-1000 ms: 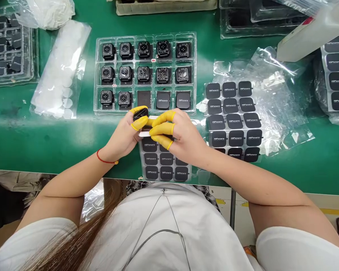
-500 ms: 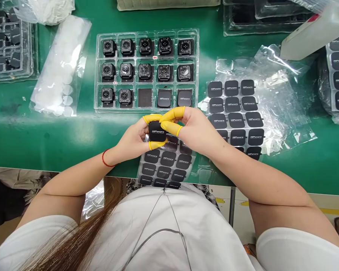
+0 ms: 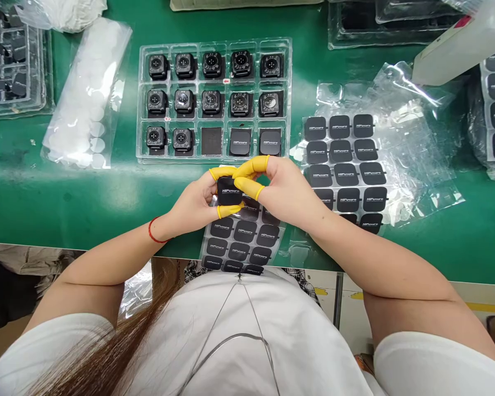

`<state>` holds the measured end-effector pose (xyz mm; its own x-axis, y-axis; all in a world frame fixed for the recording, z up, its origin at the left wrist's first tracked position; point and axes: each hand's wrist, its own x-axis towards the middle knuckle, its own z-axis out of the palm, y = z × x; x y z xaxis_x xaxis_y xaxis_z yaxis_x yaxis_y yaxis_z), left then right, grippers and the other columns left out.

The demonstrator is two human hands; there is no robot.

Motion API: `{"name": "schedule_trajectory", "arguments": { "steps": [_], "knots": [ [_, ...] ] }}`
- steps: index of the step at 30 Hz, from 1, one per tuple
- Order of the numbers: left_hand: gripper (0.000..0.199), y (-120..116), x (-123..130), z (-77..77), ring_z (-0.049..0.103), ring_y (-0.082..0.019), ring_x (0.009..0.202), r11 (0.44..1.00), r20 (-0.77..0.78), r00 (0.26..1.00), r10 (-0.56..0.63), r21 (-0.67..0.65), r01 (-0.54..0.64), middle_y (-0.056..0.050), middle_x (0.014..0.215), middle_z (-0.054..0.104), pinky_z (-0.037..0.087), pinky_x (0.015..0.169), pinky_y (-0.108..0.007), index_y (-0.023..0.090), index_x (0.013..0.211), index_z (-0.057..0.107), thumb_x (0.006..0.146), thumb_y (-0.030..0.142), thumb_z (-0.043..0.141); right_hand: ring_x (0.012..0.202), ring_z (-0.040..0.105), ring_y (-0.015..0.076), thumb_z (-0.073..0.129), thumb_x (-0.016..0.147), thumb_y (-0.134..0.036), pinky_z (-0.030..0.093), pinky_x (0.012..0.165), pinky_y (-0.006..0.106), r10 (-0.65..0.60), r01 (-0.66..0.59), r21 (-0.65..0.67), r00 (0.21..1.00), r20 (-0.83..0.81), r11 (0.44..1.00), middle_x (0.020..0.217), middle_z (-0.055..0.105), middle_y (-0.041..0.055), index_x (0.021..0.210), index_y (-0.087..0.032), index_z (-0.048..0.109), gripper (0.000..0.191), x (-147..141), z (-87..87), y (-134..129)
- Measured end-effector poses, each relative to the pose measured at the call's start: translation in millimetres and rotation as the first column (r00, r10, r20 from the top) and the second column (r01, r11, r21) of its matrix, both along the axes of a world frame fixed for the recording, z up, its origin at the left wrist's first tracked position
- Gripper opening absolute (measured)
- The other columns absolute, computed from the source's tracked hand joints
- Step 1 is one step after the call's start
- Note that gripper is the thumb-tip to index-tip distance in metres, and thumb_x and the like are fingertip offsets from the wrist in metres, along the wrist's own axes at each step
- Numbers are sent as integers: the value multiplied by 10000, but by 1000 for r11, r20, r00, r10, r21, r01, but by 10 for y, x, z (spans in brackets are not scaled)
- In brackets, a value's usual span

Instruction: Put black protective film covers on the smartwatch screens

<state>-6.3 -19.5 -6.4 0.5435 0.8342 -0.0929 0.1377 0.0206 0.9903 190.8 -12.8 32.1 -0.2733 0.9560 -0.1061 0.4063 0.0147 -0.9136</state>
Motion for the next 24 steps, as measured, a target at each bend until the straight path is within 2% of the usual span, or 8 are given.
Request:
{"name": "schedule_trajectory", "arguments": {
  "steps": [4, 7, 9, 11, 14, 18, 22, 24],
  "knots": [
    [541, -10, 14, -3, 672, -184, 965, 1000, 11, 1000, 5, -26, -5, -50, 1237, 633, 560, 847, -327, 245, 1257, 499, 777, 308, 739, 958, 636, 284, 706, 807, -327, 512, 877, 477, -41, -29, 281, 970, 240, 959, 979, 701, 66, 1045, -225, 695, 259, -36, -24, -72],
    [519, -29, 38, -11, 676, -186, 977, 1000, 69, 998, -8, -6, 9, -49, 1232, 633, 554, 853, -329, 248, 1223, 508, 764, 295, 747, 959, 636, 288, 751, 778, -371, 514, 839, 449, 62, -140, 261, 956, 285, 955, 1069, 690, 72, 1176, -228, 636, 439, -78, -36, -94],
    [577, -39, 57, -5, 688, -182, 946, 999, 94, 996, 5, -48, 0, -37, 1104, 676, 553, 841, -336, 262, 1278, 454, 772, 265, 731, 880, 648, 242, 666, 859, -355, 521, 773, 390, 57, -108, 217, 972, 226, 970, 1041, 697, 51, 1147, -238, 641, 312, -99, -23, -26],
    [682, -42, 71, 8, 696, -171, 859, 989, 94, 994, 56, -144, -43, -2, 894, 692, 551, 785, -328, 260, 1362, 355, 781, 229, 710, 834, 644, 209, 563, 934, -337, 511, 749, 353, -52, 8, 239, 983, 176, 971, 989, 698, 44, 1074, -234, 657, 197, -125, -15, 139],
    [618, -34, 70, 23, 689, -148, 789, 967, 110, 991, 82, -251, -52, 16, 759, 669, 531, 726, -285, 205, 1320, 388, 781, 181, 691, 869, 631, 211, 500, 979, -365, 488, 772, 351, -137, 55, 333, 964, 228, 941, 976, 693, 57, 1037, -229, 656, 215, -224, -86, 517],
    [320, -47, 35, 26, 689, -133, 843, 975, 144, 990, -13, -217, 44, -36, 851, 695, 528, 778, -271, 151, 1107, 547, 807, 166, 658, 946, 596, 286, 454, 991, -345, 449, 794, 422, -73, -190, 435, 851, 520, 880, 950, 681, 108, 993, -181, 686, 285, -509, -284, 921],
    [218, -90, 9, 17, 688, -142, 897, 986, 150, 988, -29, -155, 53, -63, 937, 704, 537, 831, -294, 134, 1035, 602, 824, 177, 640, 1056, 552, 335, 496, 967, -283, 417, 836, 463, 43, -500, 400, 663, 747, 768, 1068, 665, 144, 988, -144, 699, 247, -887, -298, 985],
    [189, -102, 11, 3, 688, -147, 911, 988, 175, 984, -18, -150, 45, -74, 968, 702, 544, 838, -298, 131, 1005, 618, 822, 172, 640, 1041, 560, 330, 549, 935, -240, 409, 848, 461, 95, -592, 339, 580, 809, 731, 1033, 667, 140, 984, -128, 696, 192, -1083, -249, 977]
  ]
}}
